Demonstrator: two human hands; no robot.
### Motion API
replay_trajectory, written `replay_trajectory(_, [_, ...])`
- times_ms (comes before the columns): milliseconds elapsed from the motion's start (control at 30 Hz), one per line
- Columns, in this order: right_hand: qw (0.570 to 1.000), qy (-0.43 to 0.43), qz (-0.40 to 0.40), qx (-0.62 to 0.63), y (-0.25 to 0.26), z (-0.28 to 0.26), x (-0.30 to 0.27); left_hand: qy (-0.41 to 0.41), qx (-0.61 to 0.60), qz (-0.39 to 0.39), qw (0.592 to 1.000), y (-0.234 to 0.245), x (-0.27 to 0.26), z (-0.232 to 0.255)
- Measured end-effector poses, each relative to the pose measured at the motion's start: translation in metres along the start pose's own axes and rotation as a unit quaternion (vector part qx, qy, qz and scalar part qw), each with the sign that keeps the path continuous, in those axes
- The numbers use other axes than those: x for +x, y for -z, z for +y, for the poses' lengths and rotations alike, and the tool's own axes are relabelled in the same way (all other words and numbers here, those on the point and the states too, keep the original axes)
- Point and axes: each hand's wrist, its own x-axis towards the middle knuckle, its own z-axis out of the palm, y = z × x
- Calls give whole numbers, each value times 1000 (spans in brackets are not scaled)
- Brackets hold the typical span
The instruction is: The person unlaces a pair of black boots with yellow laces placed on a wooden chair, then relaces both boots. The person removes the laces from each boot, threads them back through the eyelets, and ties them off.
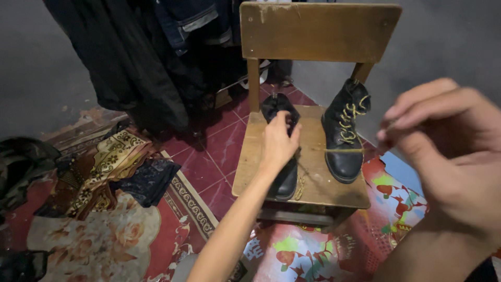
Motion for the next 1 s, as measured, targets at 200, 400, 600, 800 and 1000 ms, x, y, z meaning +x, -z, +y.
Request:
replay_trajectory(200, [995,-58,-35,-68,-25,-8,14,61,222,-166,959,-6,-4,-31])
replay_trajectory(400, [978,-88,-25,-189,-34,23,21,174,-7,-63,983,-13,-25,-69])
replay_trajectory(600, [964,-124,-5,-234,-44,122,25,258,-116,-37,959,-28,-35,-96])
replay_trajectory(800, [953,-207,-2,-220,-63,234,-3,279,-287,-3,916,-41,-40,-116])
replay_trajectory(1000, [954,-211,1,-213,-85,274,-27,256,-236,34,937,-44,-37,-113])
